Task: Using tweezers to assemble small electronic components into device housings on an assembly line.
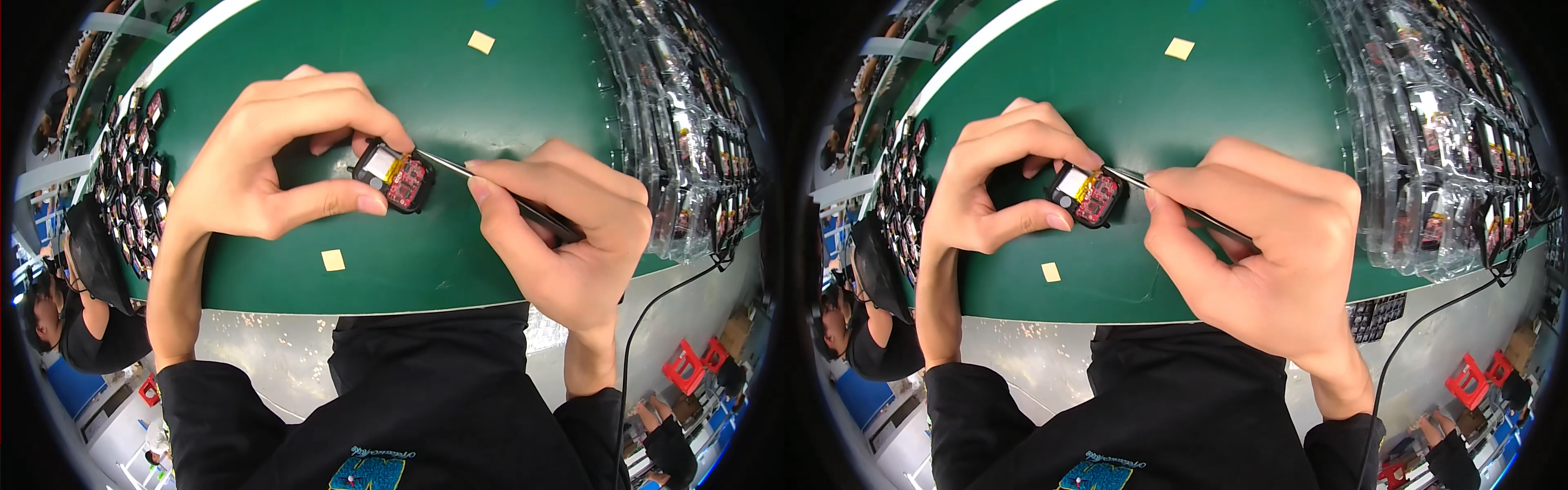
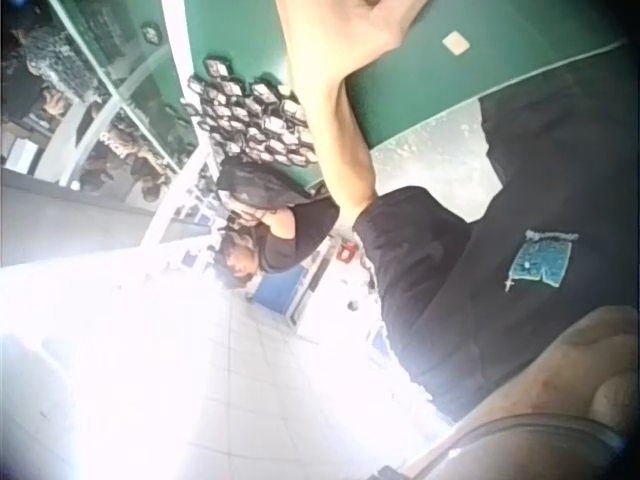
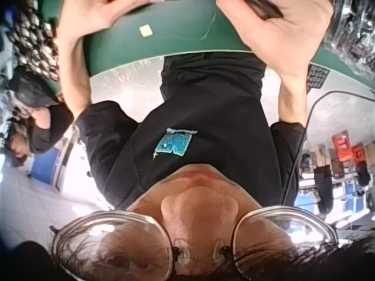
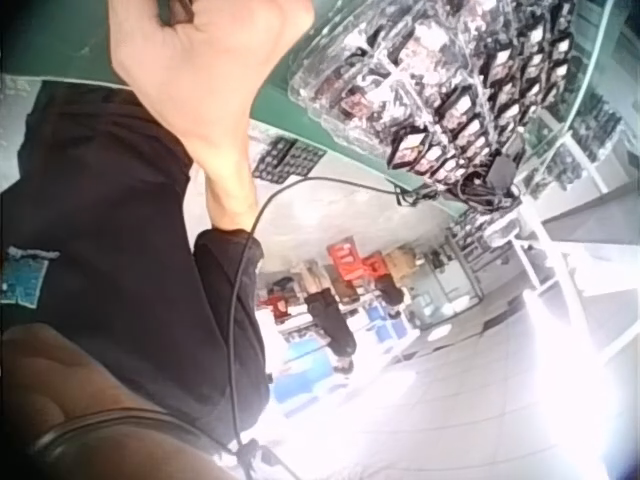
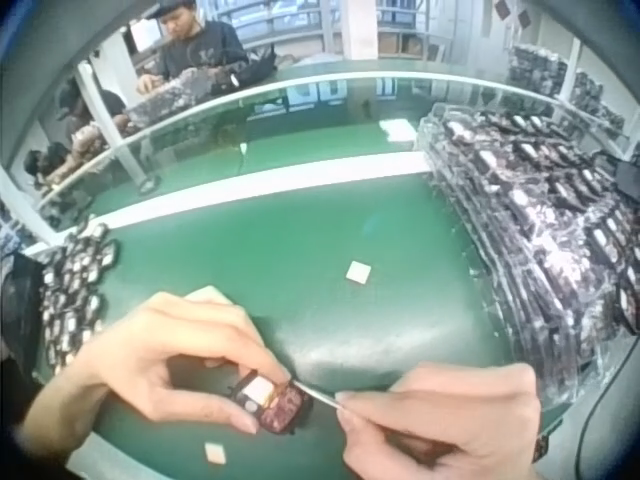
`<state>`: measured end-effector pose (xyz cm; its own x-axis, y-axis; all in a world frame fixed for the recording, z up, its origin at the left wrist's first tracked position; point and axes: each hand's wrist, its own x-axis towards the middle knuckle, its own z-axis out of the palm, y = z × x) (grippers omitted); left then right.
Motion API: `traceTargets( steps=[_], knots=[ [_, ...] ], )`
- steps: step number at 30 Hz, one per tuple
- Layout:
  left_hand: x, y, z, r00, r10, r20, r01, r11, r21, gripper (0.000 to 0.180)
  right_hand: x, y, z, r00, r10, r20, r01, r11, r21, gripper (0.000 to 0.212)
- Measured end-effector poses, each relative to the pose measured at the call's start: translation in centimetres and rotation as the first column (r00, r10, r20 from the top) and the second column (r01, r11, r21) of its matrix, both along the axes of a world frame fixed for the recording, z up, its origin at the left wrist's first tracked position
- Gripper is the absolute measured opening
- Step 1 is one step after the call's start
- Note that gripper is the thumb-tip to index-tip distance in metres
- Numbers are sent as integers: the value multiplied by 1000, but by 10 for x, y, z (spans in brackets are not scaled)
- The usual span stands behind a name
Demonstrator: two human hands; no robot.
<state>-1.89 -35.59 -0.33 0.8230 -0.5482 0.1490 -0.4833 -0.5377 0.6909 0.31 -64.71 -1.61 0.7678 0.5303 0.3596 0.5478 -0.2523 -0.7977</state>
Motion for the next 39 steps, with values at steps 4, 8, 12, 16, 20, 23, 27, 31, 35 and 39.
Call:
traceTargets(
  steps=[4, 8, 12, 16, 20, 23, 27, 31, 35, 39],
  knots=[
    [-6, -5, 2, 997, 38, 68, -39, 999, 3, 52, -4, -1, -3, 999, -40, -27, 42, 996, 75, 17],
    [-14, -18, 4, 977, 102, 188, -119, 989, 84, 56, -5, 2, -5, 997, -64, -44, 69, 990, 123, 18],
    [-13, -24, 5, 968, 126, 218, -156, 979, 128, 56, -4, 4, -7, 997, -72, -40, 77, 985, 152, 15],
    [-8, -25, 7, 959, 118, 256, -149, 984, 102, 52, -2, 3, -3, 998, -63, 0, 62, 983, 175, 16],
    [-5, -23, 10, 957, 197, 214, -211, 976, 45, 47, -2, 1, 0, 990, -138, -36, 143, 962, 233, 12],
    [17, -11, 14, 942, 312, 120, -298, 947, -123, 43, -2, 3, -3, 985, -160, -63, 171, 950, 262, 12],
    [98, -45, 54, 955, 255, 153, -220, 951, -216, 38, -4, 0, -3, 984, -152, -91, 171, 948, 268, 10],
    [189, -96, 92, 944, 69, 323, -81, 996, 24, 43, -7, 1, 2, 983, -158, -92, 177, 949, 263, 11],
    [241, -107, 95, 928, -138, 345, 50, 966, 253, 43, -7, 6, -2, 982, -163, -93, 183, 943, 279, 12],
    [236, -86, 95, 947, -96, 308, 44, 984, 172, 43, -5, 5, -1, 986, -131, -101, 157, 935, 317, 13]
  ],
)
